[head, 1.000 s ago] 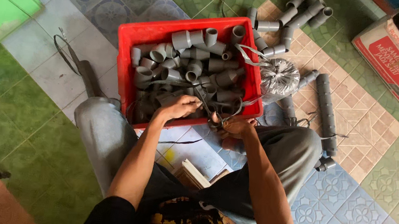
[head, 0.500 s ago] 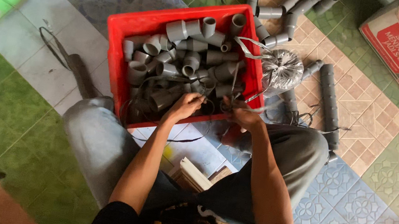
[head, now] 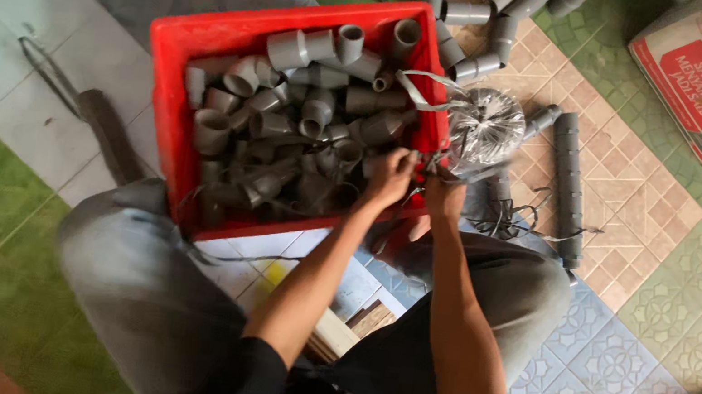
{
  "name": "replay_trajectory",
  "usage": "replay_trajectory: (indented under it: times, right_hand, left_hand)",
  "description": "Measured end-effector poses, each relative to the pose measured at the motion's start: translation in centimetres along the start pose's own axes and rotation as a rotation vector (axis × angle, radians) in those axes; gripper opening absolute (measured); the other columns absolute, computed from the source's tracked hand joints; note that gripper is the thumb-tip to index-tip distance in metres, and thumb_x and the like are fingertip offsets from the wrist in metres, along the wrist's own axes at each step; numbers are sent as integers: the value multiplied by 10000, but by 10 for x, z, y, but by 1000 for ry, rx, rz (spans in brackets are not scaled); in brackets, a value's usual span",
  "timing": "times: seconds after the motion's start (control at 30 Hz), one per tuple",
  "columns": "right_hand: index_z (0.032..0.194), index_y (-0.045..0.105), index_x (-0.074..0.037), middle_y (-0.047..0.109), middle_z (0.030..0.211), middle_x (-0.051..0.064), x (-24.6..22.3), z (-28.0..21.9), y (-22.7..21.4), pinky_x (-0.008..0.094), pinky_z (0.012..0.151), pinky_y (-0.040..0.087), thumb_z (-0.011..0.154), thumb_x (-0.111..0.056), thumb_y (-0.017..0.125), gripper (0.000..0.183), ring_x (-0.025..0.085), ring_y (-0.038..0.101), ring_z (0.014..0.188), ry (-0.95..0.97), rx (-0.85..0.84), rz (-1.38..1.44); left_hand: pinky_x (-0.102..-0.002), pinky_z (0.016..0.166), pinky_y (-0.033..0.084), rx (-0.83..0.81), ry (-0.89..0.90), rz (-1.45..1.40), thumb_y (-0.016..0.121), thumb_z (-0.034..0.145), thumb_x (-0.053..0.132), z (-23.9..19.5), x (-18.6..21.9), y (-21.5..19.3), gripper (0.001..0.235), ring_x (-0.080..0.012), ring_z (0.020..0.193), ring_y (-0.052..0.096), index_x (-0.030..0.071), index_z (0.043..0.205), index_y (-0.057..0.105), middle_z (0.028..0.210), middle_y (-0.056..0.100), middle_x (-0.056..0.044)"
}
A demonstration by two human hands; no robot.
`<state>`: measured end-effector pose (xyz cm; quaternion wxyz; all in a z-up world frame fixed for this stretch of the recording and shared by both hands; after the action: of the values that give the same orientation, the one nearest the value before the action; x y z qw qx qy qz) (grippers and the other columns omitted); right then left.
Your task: The person sits on the floor and bundles gray PVC pipe fittings using a gray strap. They pick up several fittings from a red crate, arrange them in their hands, and wrap the strap around the group to secure them together.
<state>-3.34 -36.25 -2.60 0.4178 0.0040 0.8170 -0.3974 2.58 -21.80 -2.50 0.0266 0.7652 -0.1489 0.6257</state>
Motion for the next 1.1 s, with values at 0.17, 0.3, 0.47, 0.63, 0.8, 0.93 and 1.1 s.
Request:
replay_trajectory:
  times: [0.17, 0.3, 0.47, 0.63, 0.8, 0.93, 1.1]
  right_hand:
    - [975, 783, -182, 746, 823, 85, -16, 15, -22, 477, 767, 553, 868, -464, 740, 305, 320, 716, 892, -45, 204, 44]
    - [984, 766, -70, 741, 814, 148, 0, 52, -33, 514, 741, 553, 872, -472, 738, 418, 382, 713, 865, -83, 265, -28]
    - [917, 603, -111, 717, 798, 127, -17, 77, -34, 500, 754, 570, 837, -335, 776, 295, 365, 723, 832, -159, 469, 31]
    - [957, 584, -73, 725, 820, 153, 59, 146, -32, 535, 768, 558, 797, -221, 749, 275, 387, 725, 825, -132, 540, -1]
    - [1002, 632, 48, 642, 940, 305, 32, 130, -31, 536, 918, 462, 908, -189, 578, 260, 542, 574, 1019, -186, 484, 9]
    - [859, 769, -132, 687, 788, 166, 47, 149, -14, 487, 926, 479, 835, -343, 700, 224, 376, 575, 1001, -189, 407, -157]
    - [978, 772, -86, 714, 881, 142, 11, 108, -22, 438, 925, 516, 804, -334, 769, 302, 330, 647, 990, -269, 483, -113]
  left_hand:
    - [-475, 860, 558, 24, -31, 137, 500, 1021, 340, 21, 25, 52, 315, -371, 972, 700, 68, 1023, 658, 942, 725, -176]
    - [-489, 868, 557, -43, -91, 195, 470, 1017, 418, 35, 25, 79, 367, -357, 949, 711, 98, 1002, 648, 934, 725, -165]
    - [-472, 911, 549, 7, -73, 188, 459, 1027, 304, 59, 24, 102, 298, -351, 1030, 695, 91, 1064, 665, 1023, 728, -168]
    - [-430, 928, 558, -48, -23, 251, 470, 1017, 285, 75, 6, 141, 290, -319, 1023, 688, 79, 1111, 650, 1054, 705, -168]
    - [-484, 984, 524, -44, -48, 207, 457, 1016, 318, 70, 18, 134, 346, -394, 1102, 659, 37, 1107, 636, 1099, 697, -223]
    - [-498, 928, 545, -21, 7, 225, 460, 1028, 335, 62, 13, 119, 328, -386, 1056, 676, 66, 1130, 618, 1048, 707, -210]
    - [-493, 925, 552, 56, 38, 120, 507, 1021, 348, 46, 13, 89, 309, -384, 1062, 673, 84, 1122, 632, 1065, 713, -198]
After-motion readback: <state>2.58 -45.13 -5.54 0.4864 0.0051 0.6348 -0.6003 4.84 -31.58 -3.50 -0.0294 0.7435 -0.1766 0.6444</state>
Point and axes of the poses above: each hand's wrist, its own z-axis towards the middle knuckle, its own y-axis out of the palm, x = y × z, the point moved 4 cm from there along z, towards the middle knuckle
